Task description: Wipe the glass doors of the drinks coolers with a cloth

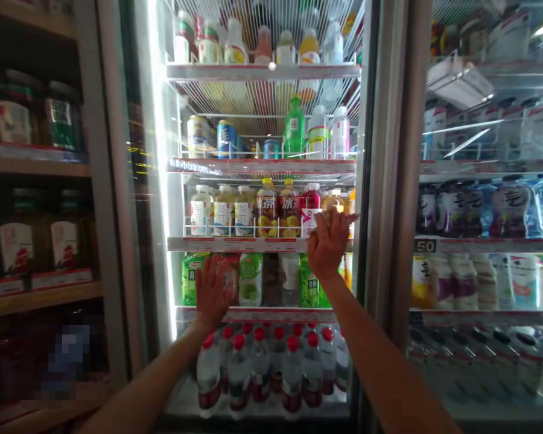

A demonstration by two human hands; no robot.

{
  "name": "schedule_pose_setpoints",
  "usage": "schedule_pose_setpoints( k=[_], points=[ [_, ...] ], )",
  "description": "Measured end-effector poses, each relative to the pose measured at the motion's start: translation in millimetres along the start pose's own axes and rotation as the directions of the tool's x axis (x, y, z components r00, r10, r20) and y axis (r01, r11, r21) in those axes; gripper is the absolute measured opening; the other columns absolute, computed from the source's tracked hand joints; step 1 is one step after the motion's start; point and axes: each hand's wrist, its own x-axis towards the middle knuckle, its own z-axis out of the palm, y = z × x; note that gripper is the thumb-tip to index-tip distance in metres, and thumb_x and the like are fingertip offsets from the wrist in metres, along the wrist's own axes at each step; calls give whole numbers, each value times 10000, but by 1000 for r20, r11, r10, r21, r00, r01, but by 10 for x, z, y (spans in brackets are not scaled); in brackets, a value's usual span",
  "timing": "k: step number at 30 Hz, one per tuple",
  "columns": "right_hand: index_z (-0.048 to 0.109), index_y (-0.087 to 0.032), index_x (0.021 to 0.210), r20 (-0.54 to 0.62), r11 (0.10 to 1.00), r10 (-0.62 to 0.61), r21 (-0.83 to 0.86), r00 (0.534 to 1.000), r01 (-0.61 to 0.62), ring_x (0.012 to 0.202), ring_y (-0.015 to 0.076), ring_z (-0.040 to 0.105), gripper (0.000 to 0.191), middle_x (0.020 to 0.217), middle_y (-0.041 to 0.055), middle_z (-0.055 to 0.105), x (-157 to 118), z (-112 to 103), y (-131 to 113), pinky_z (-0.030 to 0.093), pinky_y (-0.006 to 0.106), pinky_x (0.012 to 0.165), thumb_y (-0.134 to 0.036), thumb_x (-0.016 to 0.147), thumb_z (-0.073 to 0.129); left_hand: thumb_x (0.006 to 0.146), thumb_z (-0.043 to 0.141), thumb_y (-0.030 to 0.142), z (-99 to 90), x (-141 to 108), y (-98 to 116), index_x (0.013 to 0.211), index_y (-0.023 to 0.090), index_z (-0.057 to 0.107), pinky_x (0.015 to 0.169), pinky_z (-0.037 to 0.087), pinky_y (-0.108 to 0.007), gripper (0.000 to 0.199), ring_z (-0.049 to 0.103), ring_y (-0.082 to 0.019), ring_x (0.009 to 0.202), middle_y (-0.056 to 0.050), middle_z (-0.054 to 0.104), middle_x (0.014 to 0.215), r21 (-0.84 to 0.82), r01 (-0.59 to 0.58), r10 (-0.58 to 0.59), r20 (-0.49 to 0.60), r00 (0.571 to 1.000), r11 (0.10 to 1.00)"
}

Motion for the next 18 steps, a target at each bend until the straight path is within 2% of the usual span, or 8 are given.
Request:
schedule_pose_setpoints(
  k=[3,5,7,9,11,14,16,18],
  points=[
    [444,-201,1307,168,980,-176,120,970,157,1363,260,221,496,1445,68,339,-186,139,-540,259,508,1083,-166,812,427,856,419,223,-34,9,-1,1414,172,214,1112,146,-474,596,133,-241,1381,-135,249,1468,26,-7,6,4,1000,1000],
    [422,-216,1322,277,929,-355,213,893,303,1377,238,190,520,1437,40,366,-317,213,-873,224,487,1110,-167,805,444,858,415,222,-60,13,-12,1413,177,214,1109,156,-478,592,137,-240,1380,-135,254,1467,35,-8,7,27,1000,999],
    [427,-241,1317,320,864,-495,277,808,420,1385,219,167,521,1432,7,379,-375,245,-1010,179,472,1131,-180,800,463,858,408,216,-72,11,-29,1411,179,220,1110,159,-475,586,134,-237,1381,-134,260,1465,36,-17,15,50,999,999],
    [436,-255,1309,321,840,-538,272,779,469,1385,206,168,503,1428,-5,385,-328,226,-904,145,467,1139,-196,810,463,856,400,210,-67,0,-45,1411,179,222,1111,156,-472,583,129,-236,1382,-132,262,1465,31,-30,28,55,998,999],
    [434,-256,1312,275,888,-459,183,845,422,1382,208,184,484,1425,10,390,-178,174,-617,135,480,1132,-210,830,446,853,400,211,-53,-17,-49,1408,177,230,1113,152,-468,582,125,-237,1383,-131,263,1465,22,-34,33,38,999,999],
    [438,-236,1314,125,985,-170,9,977,170,1376,256,197,481,1442,54,355,146,110,-149,184,527,1092,-220,833,424,845,415,218,-62,-33,-47,1393,173,271,1116,150,-451,568,130,-235,1384,-127,289,1455,10,-33,33,25,999,999],
    [465,-222,1294,31,999,-23,-40,999,24,1363,289,221,476,1445,74,339,308,115,-13,227,550,1061,-214,820,422,843,424,226,-103,-1,-67,1369,188,323,1118,147,-445,537,167,-232,1377,-116,334,1435,1,-41,41,36,998,999],
    [483,-217,1277,5,1000,3,-28,1000,-3,1353,295,241,471,1443,77,338,337,150,-92,257,552,1047,-200,810,424,849,423,240,-164,97,-124,1330,212,386,1117,145,-446,484,234,-227,1356,-103,380,1408,-8,-49,49,48,998,999]
  ],
)
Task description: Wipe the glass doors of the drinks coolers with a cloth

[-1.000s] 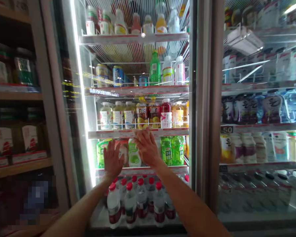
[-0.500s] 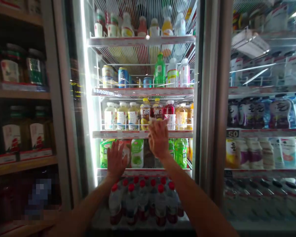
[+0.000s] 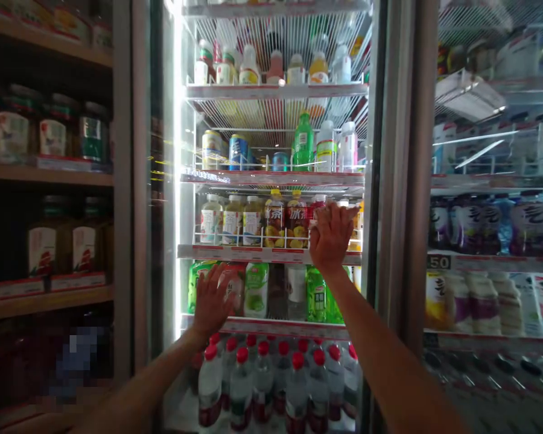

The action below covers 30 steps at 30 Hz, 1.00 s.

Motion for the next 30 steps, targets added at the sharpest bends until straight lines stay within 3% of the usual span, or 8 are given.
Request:
schedule_pose_setpoints(
  k=[3,7,8,12,17,23,27,30],
  points=[
    [478,-216,1277,108,972,-219,107,970,208,1369,265,204,470,1431,62,365,-201,41,-394,258,519,1071,-186,811,434,865,411,282,-87,261,-167,1271,192,455,1100,173,-458,418,279,-241,1333,-123,387,1396,17,81,-81,-38,996,997],
    [475,-249,1274,261,767,-637,318,726,558,1376,204,192,463,1385,9,443,-426,36,-676,215,449,1120,-193,815,461,882,373,334,-99,608,-404,1287,144,437,1076,182,-495,452,244,-276,1346,-168,323,1427,47,236,-229,-122,966,970],
    [469,-251,1278,269,766,-640,307,720,565,1372,203,204,462,1390,8,436,-390,37,-617,210,452,1121,-197,820,459,885,365,335,-87,652,-443,1300,148,426,1077,174,-498,459,236,-276,1350,-167,310,1435,50,241,-233,-130,964,969],
    [472,-229,1281,113,954,-298,78,948,291,1355,263,237,460,1438,53,354,104,89,-122,229,530,1083,-201,824,437,888,376,305,-27,666,-501,1339,167,381,1090,150,-485,471,196,-256,1368,-157,287,1450,71,198,-183,-180,967,978],
    [450,-226,1305,-6,986,-154,66,988,154,1343,302,244,502,1434,60,348,406,208,-200,259,573,1054,-179,806,422,879,394,282,-3,624,-485,1354,172,359,1096,146,-486,488,188,-257,1370,-155,290,1449,89,173,-152,-206,967,981],
    [486,-223,1266,277,766,-642,260,715,587,1382,244,167,463,1407,28,408,138,147,-529,227,486,1107,-190,806,446,878,388,293,-59,632,-528,1324,166,406,1088,163,-496,464,225,-274,1357,-159,312,1437,96,185,-166,-180,970,978],
    [517,-209,1237,145,958,-286,6,947,288,1358,285,226,424,1391,76,416,505,24,125,276,539,1051,-205,826,410,877,382,333,-156,868,-590,1302,181,436,1089,169,-488,455,244,-272,1350,-143,325,1434,94,135,-119,-160,980,986],
    [516,-174,1240,-31,995,7,-103,999,-10,1297,331,318,442,1390,128,393,796,14,447,303,590,999,-210,815,398,887,353,344,-168,1219,-549,1311,163,424,1087,172,-491,466,219,-272,1360,-150,304,1443,83,130,-114,-181,977,988]
  ],
)
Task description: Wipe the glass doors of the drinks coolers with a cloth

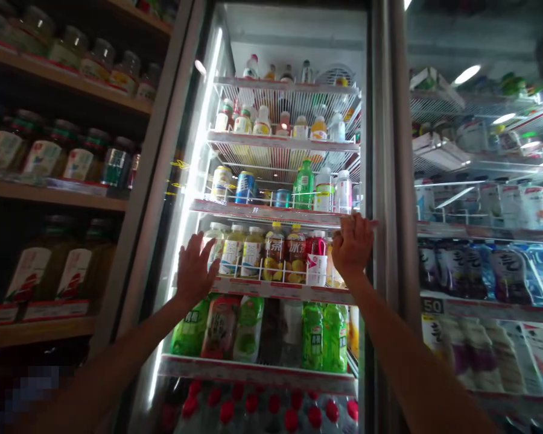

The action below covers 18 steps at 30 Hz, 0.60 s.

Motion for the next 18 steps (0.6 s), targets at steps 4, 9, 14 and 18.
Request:
schedule_pose_setpoints(
  k=[4,9,14,18],
  points=[
    [481,-194,1276,8,993,-90,81,996,89,1311,319,290,476,1390,110,390,3,82,-253,273,587,1029,-190,811,381,886,356,347,162,327,212,1304,153,434,1084,174,-500,467,216,-276,1360,-150,320,1435,-22,18,-19,-27,999,1000],
    [494,-244,1247,143,906,-416,143,898,398,1342,268,254,430,1398,47,397,-74,65,-362,287,521,1058,-211,828,403,885,364,360,259,347,301,1313,158,428,1086,170,-506,478,209,-276,1362,-144,313,1438,-22,20,-21,-37,999,1000],
    [548,-148,1174,-102,999,27,32,994,-24,1263,318,355,405,1348,139,425,381,80,189,287,585,1024,-194,813,371,885,350,357,241,327,281,1321,161,418,1086,176,-508,483,212,-276,1361,-138,309,1442,-22,12,-13,-40,999,1000],
    [536,-171,1186,-93,993,-10,119,996,21,1283,316,325,407,1335,119,433,557,258,-130,268,594,1038,-199,816,371,886,345,360,239,335,287,1325,166,413,1088,172,-509,485,208,-273,1363,-130,308,1445,-27,20,-21,-47,999,999]
  ],
)
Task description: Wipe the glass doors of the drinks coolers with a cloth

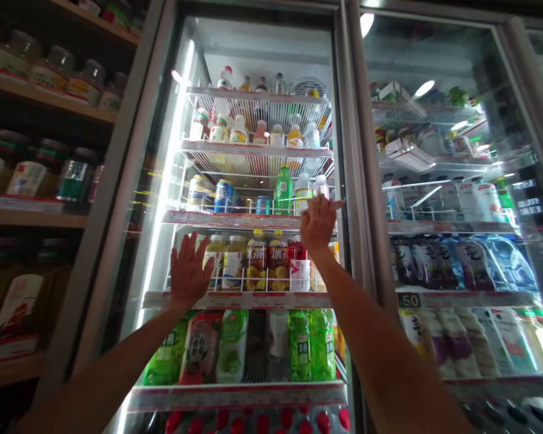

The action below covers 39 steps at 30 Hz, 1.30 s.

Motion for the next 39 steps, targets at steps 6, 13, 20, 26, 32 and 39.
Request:
schedule_pose_setpoints(
  k=[6,13,20,26,32,39],
  points=[
    [483,-250,1249,307,774,-632,289,711,563,1377,254,153,459,1399,13,392,-484,113,-939,219,489,1116,-201,793,457,888,337,361,-14,-3,-11,1328,150,405,1089,166,-510,493,207,-274,1363,-146,305,1442,-8,-16,16,15,1000,1000],
    [528,-186,1207,187,987,-158,-8,970,162,1345,279,232,413,1419,79,357,-63,-72,-89,252,535,1077,-203,820,386,888,338,359,17,-18,-23,1331,171,404,1097,162,-492,486,202,-258,1366,-124,310,1445,-11,-25,25,-14,1000,1000],
    [498,-198,1235,258,954,-299,68,919,291,1355,252,225,424,1411,63,369,-279,-45,-436,251,506,1102,-196,823,396,882,342,361,-15,-7,-13,1333,177,399,1095,161,-501,490,200,-260,1367,-121,296,1452,-30,-4,4,14,1000,1000],
    [472,-252,1257,405,746,-663,282,630,604,1388,240,138,437,1421,2,372,-564,-182,-513,251,490,1106,-251,821,449,883,322,381,-6,2,-21,1336,187,397,1089,154,-527,498,207,-279,1363,-126,304,1448,-70,21,-19,21,1000,997],
    [482,-213,1258,197,997,-74,3,978,75,1364,305,190,441,1452,55,298,-189,-172,-29,241,572,1079,-200,827,387,887,312,377,-4,-4,-26,1330,153,404,1085,162,-513,505,205,-279,1363,-150,306,1442,-16,-6,6,22,1000,1000],
    [468,-242,1252,406,690,-723,394,559,607,1386,229,152,464,1437,5,356,-1053,-263,-741,204,485,1129,-223,789,473,881,316,377,-14,4,-11,1320,156,417,1083,165,-510,501,216,-278,1360,-145,308,1443,-24,10,-9,47,999,1000]
  ],
)
